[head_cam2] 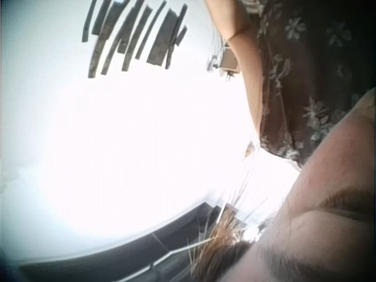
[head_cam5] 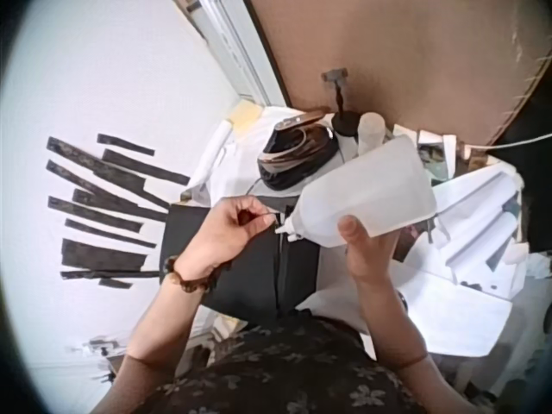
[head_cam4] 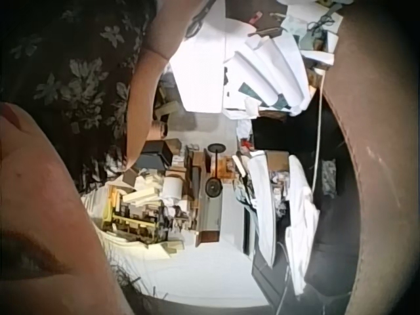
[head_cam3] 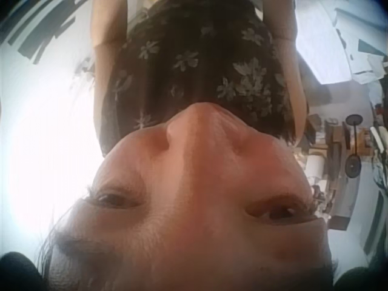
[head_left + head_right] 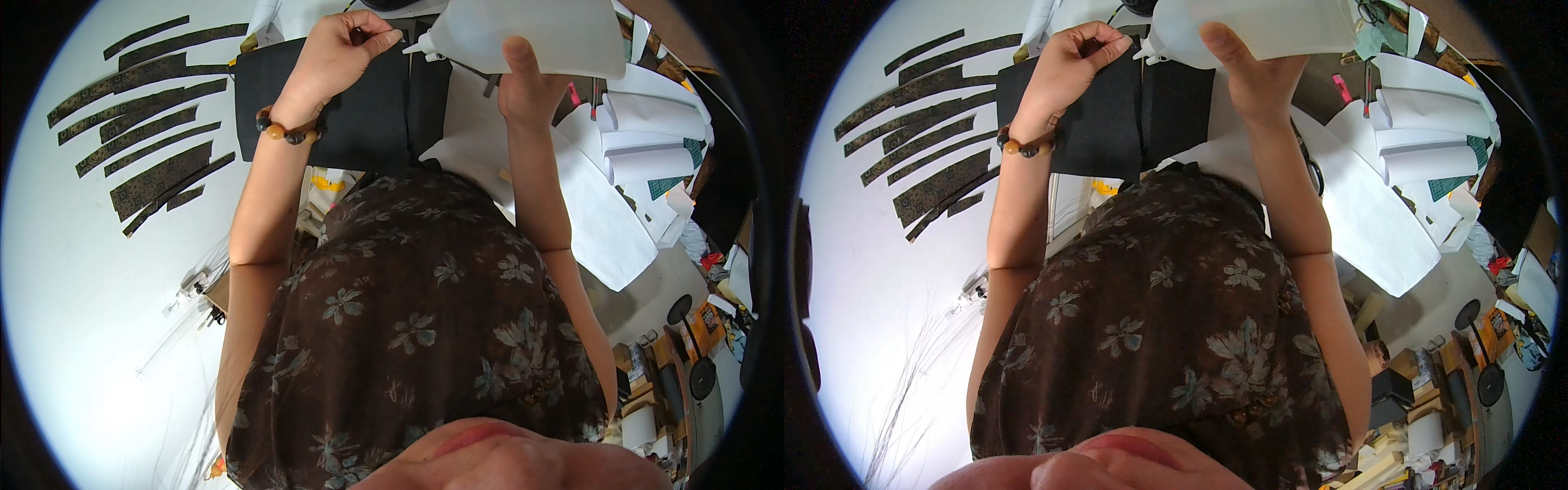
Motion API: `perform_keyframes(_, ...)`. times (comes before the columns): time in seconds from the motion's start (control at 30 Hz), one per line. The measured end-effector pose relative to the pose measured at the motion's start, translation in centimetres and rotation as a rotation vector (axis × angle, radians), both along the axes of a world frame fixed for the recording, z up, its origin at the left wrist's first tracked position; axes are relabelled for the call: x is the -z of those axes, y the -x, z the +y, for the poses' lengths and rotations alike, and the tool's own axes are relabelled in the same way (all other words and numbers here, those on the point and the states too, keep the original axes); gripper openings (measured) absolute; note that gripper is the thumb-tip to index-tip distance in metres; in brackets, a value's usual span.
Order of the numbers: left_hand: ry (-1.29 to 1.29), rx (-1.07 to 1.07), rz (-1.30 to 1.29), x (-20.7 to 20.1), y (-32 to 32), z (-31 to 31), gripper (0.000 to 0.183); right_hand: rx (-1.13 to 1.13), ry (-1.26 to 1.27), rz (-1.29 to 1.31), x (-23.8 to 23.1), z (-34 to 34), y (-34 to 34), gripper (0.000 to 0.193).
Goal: The person measures and marks a black sheet of paper using a ruler and pencil, then cuts it with scissors. They fold the cut edge, iron it, and apply glue with a brush to the folded edge.
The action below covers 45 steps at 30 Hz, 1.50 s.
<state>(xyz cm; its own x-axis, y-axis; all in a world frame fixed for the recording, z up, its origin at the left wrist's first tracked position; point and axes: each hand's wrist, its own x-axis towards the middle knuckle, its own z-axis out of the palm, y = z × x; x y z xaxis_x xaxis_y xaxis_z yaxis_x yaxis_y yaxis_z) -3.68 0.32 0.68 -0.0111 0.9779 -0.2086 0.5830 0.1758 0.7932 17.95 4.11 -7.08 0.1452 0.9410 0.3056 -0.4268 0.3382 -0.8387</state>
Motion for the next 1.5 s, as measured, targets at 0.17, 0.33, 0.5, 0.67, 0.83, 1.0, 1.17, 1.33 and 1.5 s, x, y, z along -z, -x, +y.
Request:
perform_keyframes(0.17, -0.006, 0.000, 0.005, 0.1, -0.1, 0.0, 0.009, 0.018, 0.019, -0.046, 1.6, -0.8, -0.3, 0.079)
perform_keyframes(0.33, -0.028, 0.019, -0.045, 0.8, 0.8, 0.0, 0.009, 0.035, 0.024, -0.111, 1.7, -1.1, -0.5, 0.080)
perform_keyframes(0.5, -0.018, 0.013, -0.040, 0.6, 0.5, 0.1, 0.009, 0.033, 0.032, 0.011, 1.1, -0.3, 0.2, 0.081)
perform_keyframes(0.67, -0.008, -0.001, -0.017, 0.3, 0.1, -0.1, 0.010, 0.017, 0.036, 0.025, 0.6, -0.4, 0.2, 0.081)
perform_keyframes(0.83, -0.009, 0.008, -0.076, 0.9, 0.9, 0.0, 0.010, 0.009, 0.026, -0.036, 1.9, -1.0, -0.5, 0.084)
perform_keyframes(1.0, -0.008, -0.001, -0.064, 0.9, 0.8, 0.0, 0.010, 0.030, 0.045, -0.070, 2.1, -2.1, -0.9, 0.087)
perform_keyframes(1.17, -0.010, -0.024, -0.070, 1.0, 0.8, -0.1, 0.011, -0.044, 0.093, -0.119, 0.6, -2.9, -1.7, 0.087)
perform_keyframes(1.33, -0.013, -0.018, -0.087, 1.3, 1.0, -0.1, 0.011, -0.005, 0.088, -0.005, 1.1, -2.5, -0.5, 0.085)
perform_keyframes(1.5, -0.013, -0.016, -0.080, 1.2, 1.1, -0.1, 0.011, -0.015, 0.065, -0.026, 0.5, -1.4, -0.3, 0.084)
